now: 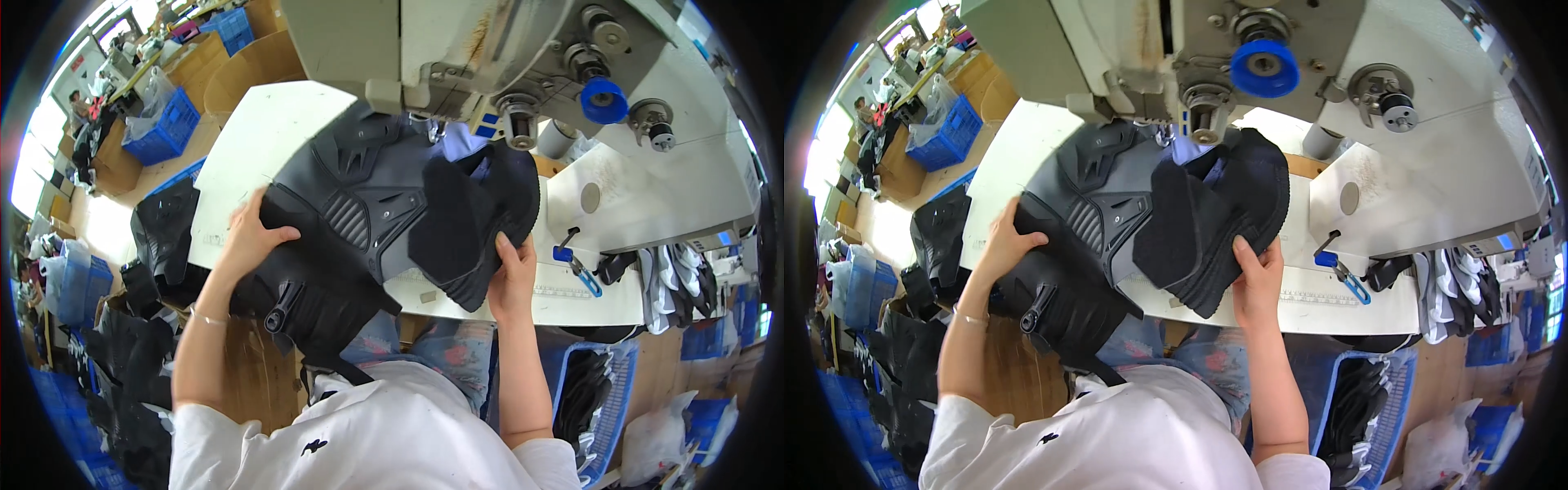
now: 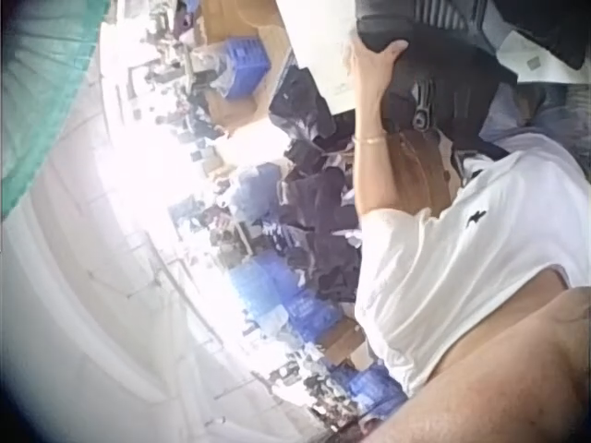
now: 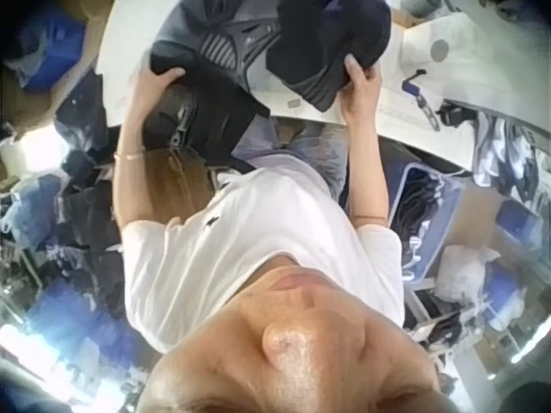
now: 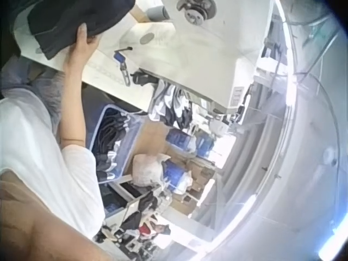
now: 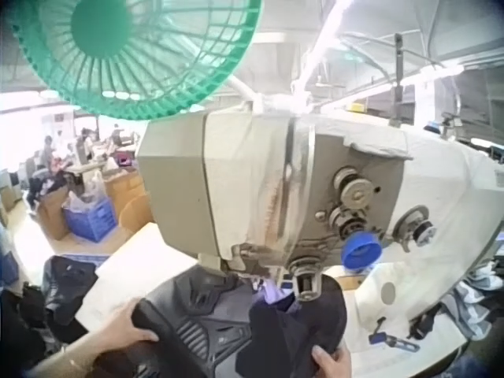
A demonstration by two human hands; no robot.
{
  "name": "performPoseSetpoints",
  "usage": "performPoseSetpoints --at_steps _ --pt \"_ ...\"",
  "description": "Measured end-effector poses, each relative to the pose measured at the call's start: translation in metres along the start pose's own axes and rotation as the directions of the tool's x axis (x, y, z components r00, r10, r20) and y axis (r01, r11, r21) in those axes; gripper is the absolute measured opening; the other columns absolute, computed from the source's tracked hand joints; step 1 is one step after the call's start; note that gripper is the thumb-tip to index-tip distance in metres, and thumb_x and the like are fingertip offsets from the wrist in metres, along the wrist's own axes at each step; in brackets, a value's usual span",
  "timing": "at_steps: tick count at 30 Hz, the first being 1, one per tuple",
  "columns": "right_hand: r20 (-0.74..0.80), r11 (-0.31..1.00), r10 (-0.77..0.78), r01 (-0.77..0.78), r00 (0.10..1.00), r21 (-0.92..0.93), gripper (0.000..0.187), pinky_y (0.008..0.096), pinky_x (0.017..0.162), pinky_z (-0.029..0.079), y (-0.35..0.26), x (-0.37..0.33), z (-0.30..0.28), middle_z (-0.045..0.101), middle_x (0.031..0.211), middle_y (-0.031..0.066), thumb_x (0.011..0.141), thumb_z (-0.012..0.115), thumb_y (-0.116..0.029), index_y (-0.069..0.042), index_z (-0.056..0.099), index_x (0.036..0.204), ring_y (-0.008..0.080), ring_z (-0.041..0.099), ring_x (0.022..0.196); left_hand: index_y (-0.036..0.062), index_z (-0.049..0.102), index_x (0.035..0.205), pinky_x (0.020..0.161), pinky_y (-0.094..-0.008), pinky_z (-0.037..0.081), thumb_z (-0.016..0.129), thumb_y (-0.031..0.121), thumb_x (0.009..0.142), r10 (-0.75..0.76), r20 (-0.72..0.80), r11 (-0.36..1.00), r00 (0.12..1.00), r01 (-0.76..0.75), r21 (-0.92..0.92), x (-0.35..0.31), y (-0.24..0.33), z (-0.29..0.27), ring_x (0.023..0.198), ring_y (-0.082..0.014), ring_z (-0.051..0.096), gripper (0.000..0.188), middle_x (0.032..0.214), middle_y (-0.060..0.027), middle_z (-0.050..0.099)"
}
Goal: Sewing black padded components for protective gear using an industrial sewing machine.
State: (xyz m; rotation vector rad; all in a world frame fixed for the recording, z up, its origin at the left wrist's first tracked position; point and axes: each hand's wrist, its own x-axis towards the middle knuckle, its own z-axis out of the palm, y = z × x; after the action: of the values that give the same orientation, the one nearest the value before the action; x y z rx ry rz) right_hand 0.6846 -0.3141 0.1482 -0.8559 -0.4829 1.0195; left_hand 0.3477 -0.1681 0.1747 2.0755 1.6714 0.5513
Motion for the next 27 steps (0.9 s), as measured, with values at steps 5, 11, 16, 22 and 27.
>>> performPoseSetpoints --at_steps 5,11,16,22,27 --pt "-0.105 0.97 -0.121 0.094 0.987 -0.226 0.044 0.0321 0.096 0.042 0.001 -0.026 0.027 0.058 0.117 0.0083 0.084 0.062 -0.002 -0.001 0.048 0.125 0.018 0.056 0.107 -0.0028 0.05 0.121 0.094 -0.0379 0.042 0.086 0.027 0.052 0.434 0.005 0.893 0.901 -0.431 0.129 0.041 0.009 -0.061 0.11 -0.035 0.055 0.083 0.111 -0.0224 0.06" --pt "-0.141 0.973 -0.105 0.072 0.984 -0.221 0.04 0.0292 0.089 0.045 0.022 -0.049 0.049 0.06 0.108 0.0064 0.078 0.066 0.005 0.001 0.052 0.116 0.0147 0.057 0.096 0.0039 0.042 0.129 0.091 -0.0396 0.04 0.08 0.018 0.062 0.626 0.001 0.729 0.78 -0.585 0.356 0.092 0.036 -0.106 0.104 -0.0349 0.051 0.079 0.11 -0.0165 0.054" --pt "-0.171 0.912 -0.283 0.209 0.944 -0.354 0.042 0.0285 0.09 0.044 0.019 -0.053 0.045 0.058 0.111 0.0081 0.079 0.064 0.005 0.001 0.05 0.118 0.0143 0.057 0.098 0.0012 0.052 0.114 0.078 -0.0404 0.046 0.068 0.014 0.078 0.435 -0.205 0.793 0.877 -0.481 -0.375 -0.031 0.071 -0.009 0.091 -0.0283 0.055 0.042 0.106 -0.0149 0.054" --pt "-0.155 0.96 -0.07 0.024 0.985 -0.279 0.049 0.0299 0.095 0.041 -0.002 -0.064 0.066 0.054 0.12 0.008 0.081 0.058 0.003 -0.001 0.043 0.128 0.0155 0.053 0.105 -0.0026 0.033 0.138 0.103 -0.0343 0.037 0.068 0.018 0.082 0.285 0.171 0.234 0.943 0.105 -0.966 -0.074 0.071 0.108 0.122 -0.0212 0.04 0.07 0.131 -0.0097 0.043" --pt "-0.154 0.983 -0.103 0.078 0.983 -0.164 0.056 0.0315 0.099 0.037 0.017 -0.043 0.049 0.053 0.121 0.0088 0.081 0.059 0.0 -0.001 0.04 0.134 0.0173 0.05 0.111 -0.001 0.046 0.131 0.085 -0.0316 0.044 0.071 0.014 0.079 0.378 0.219 0.371 0.899 0.069 -0.926 -0.026 0.114 0.096 0.098 -0.0208 0.055 0.06 0.111 -0.0098 0.056"
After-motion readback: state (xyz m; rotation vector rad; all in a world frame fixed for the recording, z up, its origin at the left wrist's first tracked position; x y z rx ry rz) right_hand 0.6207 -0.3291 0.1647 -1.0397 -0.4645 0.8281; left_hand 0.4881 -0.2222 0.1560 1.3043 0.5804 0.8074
